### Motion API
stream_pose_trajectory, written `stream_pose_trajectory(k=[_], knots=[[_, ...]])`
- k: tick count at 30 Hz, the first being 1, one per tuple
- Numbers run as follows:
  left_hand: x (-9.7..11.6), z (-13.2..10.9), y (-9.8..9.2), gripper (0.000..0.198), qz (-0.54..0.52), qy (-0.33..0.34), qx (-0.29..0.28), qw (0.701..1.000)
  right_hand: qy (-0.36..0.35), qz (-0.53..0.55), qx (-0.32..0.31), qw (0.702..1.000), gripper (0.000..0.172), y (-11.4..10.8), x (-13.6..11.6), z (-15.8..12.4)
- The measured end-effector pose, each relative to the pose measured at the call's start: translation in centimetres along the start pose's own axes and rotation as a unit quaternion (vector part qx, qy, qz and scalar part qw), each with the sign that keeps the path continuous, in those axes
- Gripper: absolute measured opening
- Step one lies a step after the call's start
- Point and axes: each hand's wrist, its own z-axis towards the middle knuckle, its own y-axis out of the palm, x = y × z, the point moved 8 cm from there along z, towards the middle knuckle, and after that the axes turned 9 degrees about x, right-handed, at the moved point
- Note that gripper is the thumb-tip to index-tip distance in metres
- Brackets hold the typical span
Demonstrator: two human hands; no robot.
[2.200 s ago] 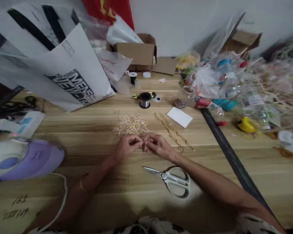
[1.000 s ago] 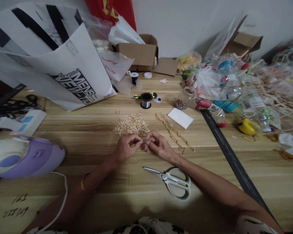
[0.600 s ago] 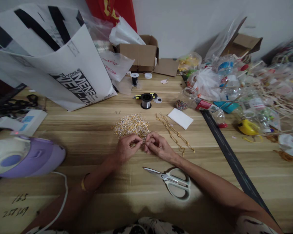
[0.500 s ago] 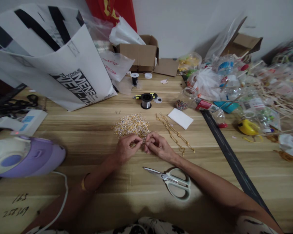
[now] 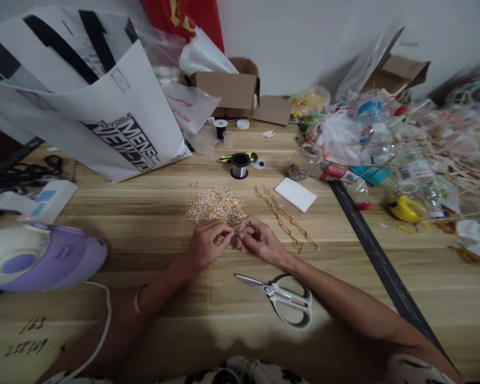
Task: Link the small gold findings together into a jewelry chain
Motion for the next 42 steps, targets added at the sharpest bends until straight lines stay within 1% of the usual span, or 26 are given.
stream_pose_trajectory(k=[7, 12, 33, 38, 42], knots=[[-0.19, -0.23, 0.13, 0.009, 0.000, 0.003, -0.003, 1.000, -0.001, 0.000, -0.002, 1.000, 0.024, 0.00, 0.07, -0.02], [-0.07, -0.24, 0.18, 0.010, 0.010, 0.007, -0.011, 1.000, 0.005, -0.007, 0.002, 1.000, 0.025, -0.03, -0.08, -0.03], [0.38, -0.63, 0.51, 0.010, 0.063, 0.052, -0.028, 0.996, -0.013, -0.017, -0.011, 1.000, 0.024, 0.35, 0.25, -0.11], [0.38, -0.66, 0.64, 0.011, 0.056, 0.045, -0.036, 0.997, -0.010, -0.006, -0.008, 1.000, 0.023, 0.31, 0.08, -0.10], [0.17, -0.57, 0.63, 0.008, 0.015, 0.024, -0.030, 0.999, 0.004, 0.010, -0.005, 1.000, 0.023, 0.19, 0.19, -0.05]])
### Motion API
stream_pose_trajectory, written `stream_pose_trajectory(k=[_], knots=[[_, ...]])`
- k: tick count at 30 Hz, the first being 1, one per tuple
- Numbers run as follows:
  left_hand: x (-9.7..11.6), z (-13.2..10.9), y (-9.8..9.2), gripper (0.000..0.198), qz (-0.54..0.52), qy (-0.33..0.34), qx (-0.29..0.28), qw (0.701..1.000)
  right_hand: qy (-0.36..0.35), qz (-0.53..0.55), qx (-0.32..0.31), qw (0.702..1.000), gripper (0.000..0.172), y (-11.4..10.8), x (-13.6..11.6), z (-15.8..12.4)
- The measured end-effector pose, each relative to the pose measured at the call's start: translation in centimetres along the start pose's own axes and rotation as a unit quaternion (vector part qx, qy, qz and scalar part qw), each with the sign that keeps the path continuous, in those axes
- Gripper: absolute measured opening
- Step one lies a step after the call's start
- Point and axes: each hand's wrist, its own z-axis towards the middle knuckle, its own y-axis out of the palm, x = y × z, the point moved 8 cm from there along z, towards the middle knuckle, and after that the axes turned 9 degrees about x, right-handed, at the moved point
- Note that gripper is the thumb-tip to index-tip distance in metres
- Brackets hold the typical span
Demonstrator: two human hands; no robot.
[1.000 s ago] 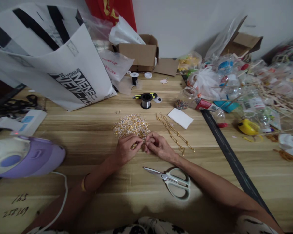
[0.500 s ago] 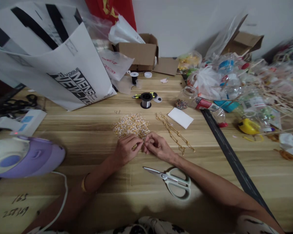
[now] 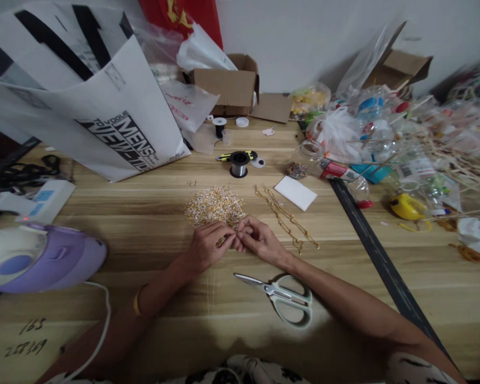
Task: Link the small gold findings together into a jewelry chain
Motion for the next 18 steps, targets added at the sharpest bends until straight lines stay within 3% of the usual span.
stream_pose_trajectory(k=[9, 18], knots=[[-1.6, 0.3, 0.1, 0.008, -0.068, -0.142, -0.003, 0.987, 0.006, 0.014, 0.006, 1.000, 0.026, -0.2, -0.2, 0.2], [-2.6, 0.1, 0.8, 0.008, -0.108, -0.207, -0.040, 0.972, 0.004, 0.005, 0.006, 1.000, 0.027, -0.3, -0.2, 0.3]])
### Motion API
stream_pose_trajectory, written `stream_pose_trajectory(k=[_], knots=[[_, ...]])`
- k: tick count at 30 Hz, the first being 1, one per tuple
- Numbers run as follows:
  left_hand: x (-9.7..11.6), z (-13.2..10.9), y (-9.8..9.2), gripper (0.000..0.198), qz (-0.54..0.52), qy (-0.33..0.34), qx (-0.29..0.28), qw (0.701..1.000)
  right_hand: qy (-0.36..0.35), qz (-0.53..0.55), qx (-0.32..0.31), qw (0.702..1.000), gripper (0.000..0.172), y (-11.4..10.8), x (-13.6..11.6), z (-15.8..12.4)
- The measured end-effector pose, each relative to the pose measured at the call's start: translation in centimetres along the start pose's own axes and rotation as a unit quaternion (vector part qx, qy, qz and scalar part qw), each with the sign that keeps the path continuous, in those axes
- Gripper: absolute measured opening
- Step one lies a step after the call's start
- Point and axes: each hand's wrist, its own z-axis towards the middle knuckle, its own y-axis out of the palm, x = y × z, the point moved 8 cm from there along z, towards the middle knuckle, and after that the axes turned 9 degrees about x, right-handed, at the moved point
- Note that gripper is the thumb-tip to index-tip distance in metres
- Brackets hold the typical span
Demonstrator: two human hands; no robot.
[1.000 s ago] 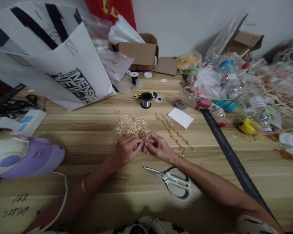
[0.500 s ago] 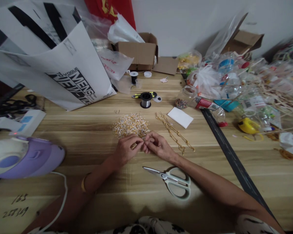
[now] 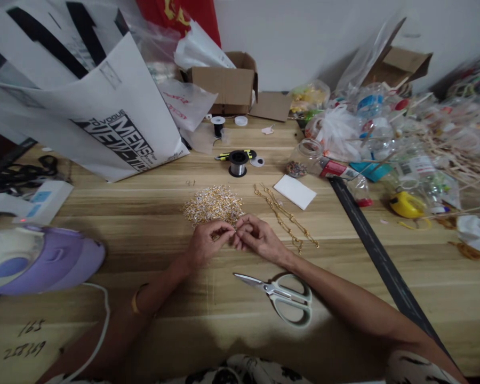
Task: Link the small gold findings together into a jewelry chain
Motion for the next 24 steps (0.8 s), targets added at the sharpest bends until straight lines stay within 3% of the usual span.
stream_pose_trajectory(k=[6, 24], knots=[[-0.62, 0.00, 0.28, 0.009, -0.029, -0.024, -0.016, 0.999, 0.004, 0.005, -0.004, 1.000, 0.029, 0.06, 0.11, 0.03], [-0.11, 0.06, 0.49, 0.010, -0.042, 0.017, -0.041, 0.998, 0.050, 0.012, -0.024, 0.998, 0.032, -0.05, 0.78, 0.22]])
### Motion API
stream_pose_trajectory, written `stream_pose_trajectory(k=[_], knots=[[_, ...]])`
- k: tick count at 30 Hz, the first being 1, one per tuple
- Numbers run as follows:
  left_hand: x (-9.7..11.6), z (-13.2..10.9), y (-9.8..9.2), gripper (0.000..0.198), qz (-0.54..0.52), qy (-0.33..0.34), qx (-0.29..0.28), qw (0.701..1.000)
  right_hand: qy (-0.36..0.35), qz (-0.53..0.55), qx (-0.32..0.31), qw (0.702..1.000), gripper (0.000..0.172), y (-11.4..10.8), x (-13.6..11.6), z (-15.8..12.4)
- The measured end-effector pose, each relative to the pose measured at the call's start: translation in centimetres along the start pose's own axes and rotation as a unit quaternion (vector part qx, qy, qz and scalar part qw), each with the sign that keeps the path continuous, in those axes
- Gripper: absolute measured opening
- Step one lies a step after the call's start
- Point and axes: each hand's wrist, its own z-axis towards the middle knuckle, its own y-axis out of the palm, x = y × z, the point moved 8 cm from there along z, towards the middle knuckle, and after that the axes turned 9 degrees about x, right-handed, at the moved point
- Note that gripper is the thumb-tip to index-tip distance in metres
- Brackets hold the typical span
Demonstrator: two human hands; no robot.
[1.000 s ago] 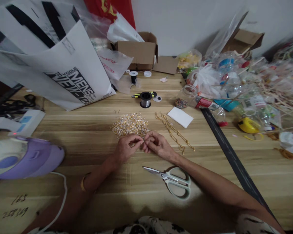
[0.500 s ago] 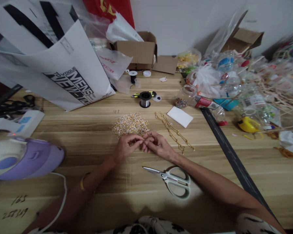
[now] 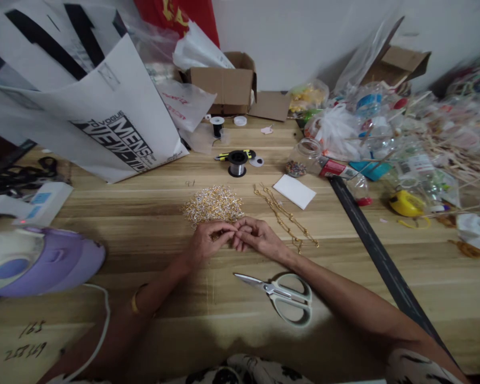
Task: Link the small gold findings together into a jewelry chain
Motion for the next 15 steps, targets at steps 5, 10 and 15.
stream_pose_trajectory(k=[5, 10, 15], knots=[[-0.03, 0.00, -0.11, 0.010, -0.013, -0.005, 0.006, 1.000, 0.011, 0.016, 0.001, 1.000, 0.030, -0.07, 0.15, 0.08], [-0.38, -0.11, -0.01, 0.012, -0.038, -0.032, 0.001, 0.999, 0.026, 0.037, -0.006, 0.999, 0.029, -0.15, 0.52, 0.22], [-0.73, -0.25, 0.34, 0.014, -0.079, -0.071, -0.014, 0.994, 0.023, 0.043, -0.019, 0.999, 0.029, -0.17, 0.42, 0.19]])
